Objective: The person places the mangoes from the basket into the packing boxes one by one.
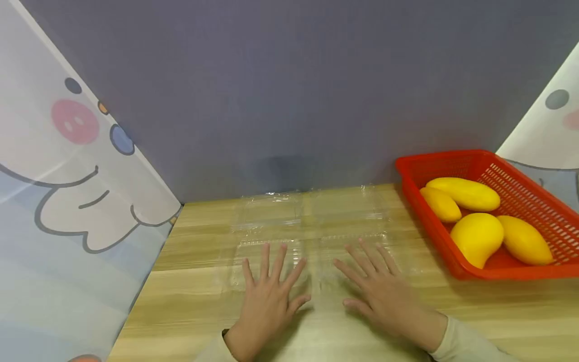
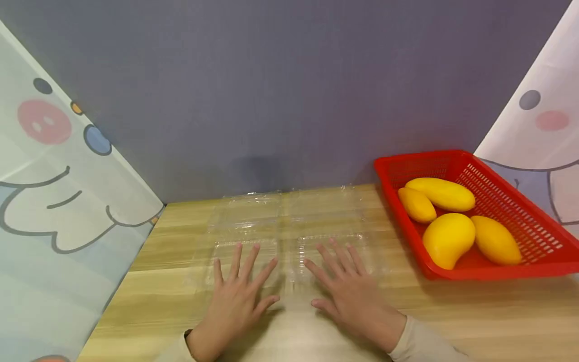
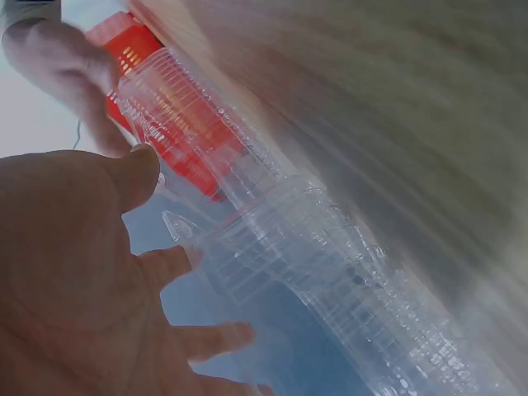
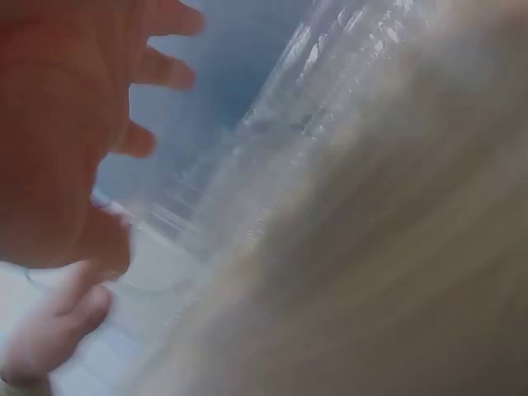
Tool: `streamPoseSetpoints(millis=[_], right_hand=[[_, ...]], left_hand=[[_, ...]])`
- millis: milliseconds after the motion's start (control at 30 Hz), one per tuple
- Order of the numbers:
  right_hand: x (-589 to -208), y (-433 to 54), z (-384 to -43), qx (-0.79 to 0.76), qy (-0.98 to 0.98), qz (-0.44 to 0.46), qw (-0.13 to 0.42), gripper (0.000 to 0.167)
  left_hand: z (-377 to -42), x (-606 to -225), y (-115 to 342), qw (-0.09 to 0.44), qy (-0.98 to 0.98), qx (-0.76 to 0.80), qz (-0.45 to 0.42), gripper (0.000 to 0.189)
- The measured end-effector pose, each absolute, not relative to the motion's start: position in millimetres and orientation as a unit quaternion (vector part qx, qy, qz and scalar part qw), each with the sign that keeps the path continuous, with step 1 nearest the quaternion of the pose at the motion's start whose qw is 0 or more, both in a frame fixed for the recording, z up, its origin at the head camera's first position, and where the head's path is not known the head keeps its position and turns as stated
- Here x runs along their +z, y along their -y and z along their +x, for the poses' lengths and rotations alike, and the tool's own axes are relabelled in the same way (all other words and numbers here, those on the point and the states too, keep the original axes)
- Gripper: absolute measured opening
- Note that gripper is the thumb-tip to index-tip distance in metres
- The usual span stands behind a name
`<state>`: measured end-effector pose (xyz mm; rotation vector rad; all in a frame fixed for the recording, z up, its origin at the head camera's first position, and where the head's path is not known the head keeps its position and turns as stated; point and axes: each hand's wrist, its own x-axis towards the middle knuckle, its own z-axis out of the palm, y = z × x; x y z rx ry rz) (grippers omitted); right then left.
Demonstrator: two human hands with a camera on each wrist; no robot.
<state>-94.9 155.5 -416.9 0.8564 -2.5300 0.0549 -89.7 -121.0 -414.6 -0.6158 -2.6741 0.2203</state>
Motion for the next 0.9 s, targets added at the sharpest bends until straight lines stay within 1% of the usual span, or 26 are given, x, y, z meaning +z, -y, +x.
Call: streamPoseSetpoints(millis=[233, 400, 700, 900], right_hand=[[-371, -200, -101, 0.042, 0.944, 0.249, 0.211, 0.072], [-346, -234, -109, 0.055, 0.96, 0.201, 0.188, 0.076], [-340, -287, -114, 0.057, 0.985, 0.106, 0.125, 0.079], [-332, -314, -120, 0.033, 0.994, 0.073, 0.079, 0.076]], left_hand=[[-84, -419, 122, 0.24, 0.936, 0.072, -0.248, 0.068], [-88, -417, 122, 0.241, 0.933, 0.076, -0.256, 0.067], [-88, -417, 123, 0.235, 0.931, 0.083, -0.266, 0.067], [-89, -415, 123, 0.226, 0.933, 0.074, -0.271, 0.065]])
